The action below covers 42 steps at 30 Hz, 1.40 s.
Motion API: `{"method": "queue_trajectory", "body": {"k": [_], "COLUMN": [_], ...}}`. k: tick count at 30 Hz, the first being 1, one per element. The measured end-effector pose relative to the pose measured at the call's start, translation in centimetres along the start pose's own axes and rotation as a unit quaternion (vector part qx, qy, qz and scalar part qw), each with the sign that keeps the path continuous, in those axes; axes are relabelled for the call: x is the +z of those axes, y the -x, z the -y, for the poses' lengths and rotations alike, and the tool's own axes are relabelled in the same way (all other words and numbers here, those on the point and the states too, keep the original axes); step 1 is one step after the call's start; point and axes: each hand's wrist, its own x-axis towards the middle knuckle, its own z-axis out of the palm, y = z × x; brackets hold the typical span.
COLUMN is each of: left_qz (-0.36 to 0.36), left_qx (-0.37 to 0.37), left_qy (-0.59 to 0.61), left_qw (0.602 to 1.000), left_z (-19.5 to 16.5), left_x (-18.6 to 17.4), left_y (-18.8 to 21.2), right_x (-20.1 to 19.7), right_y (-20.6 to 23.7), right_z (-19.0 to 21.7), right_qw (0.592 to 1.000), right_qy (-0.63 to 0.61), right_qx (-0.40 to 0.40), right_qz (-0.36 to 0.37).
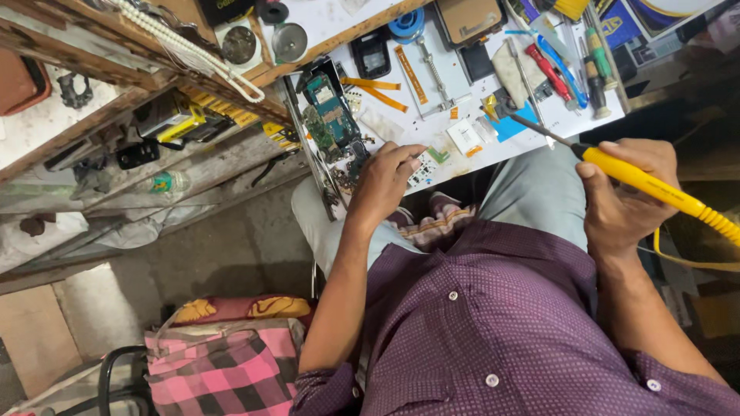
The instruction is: The person peels a protective film from a replacement phone display, aligns the display with the phone frame, and presses it into place. They then pick up a soldering iron and solder a small circuit board on the workbench, holding the board with the other hand.
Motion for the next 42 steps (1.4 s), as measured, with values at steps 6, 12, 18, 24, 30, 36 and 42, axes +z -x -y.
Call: {"method": "queue_trajectory", "body": {"k": [6,12,18,24,30,36,42], "left_qz": [-0.007,-0.029,-0.115,-0.113,-0.107,-0.108,-0.102], "left_qx": [0.016,0.006,0.081,0.099,0.156,0.152,0.154], "left_qy": [-0.032,-0.049,-0.091,-0.073,-0.097,-0.14,-0.156], "left_qw": [0.999,0.998,0.986,0.986,0.977,0.972,0.97], "left_z": [0.1,-0.6,-1.6,-3.3,-4.5,-4.4,-3.6], "left_x": [0.3,0.5,0.3,2.1,4.8,6.5,7.1], "left_y": [-0.1,0.1,-0.1,-3.2,-7.2,-8.6,-8.9], "right_x": [-0.5,-1.1,-1.1,-1.2,-1.9,-3.0,-3.0], "right_y": [0.1,0.4,0.4,-0.6,-0.2,-0.1,-0.4], "right_z": [-0.9,-1.7,-1.7,-1.2,-1.7,-2.9,-3.0], "right_qw": [1.0,1.0,0.999,0.999,0.998,0.997,0.995], "right_qy": [-0.012,-0.003,-0.007,0.006,-0.001,-0.003,-0.032], "right_qx": [0.02,0.023,0.027,0.029,0.021,0.024,0.035], "right_qz": [-0.018,-0.013,-0.017,-0.03,-0.063,-0.077,-0.085]}}
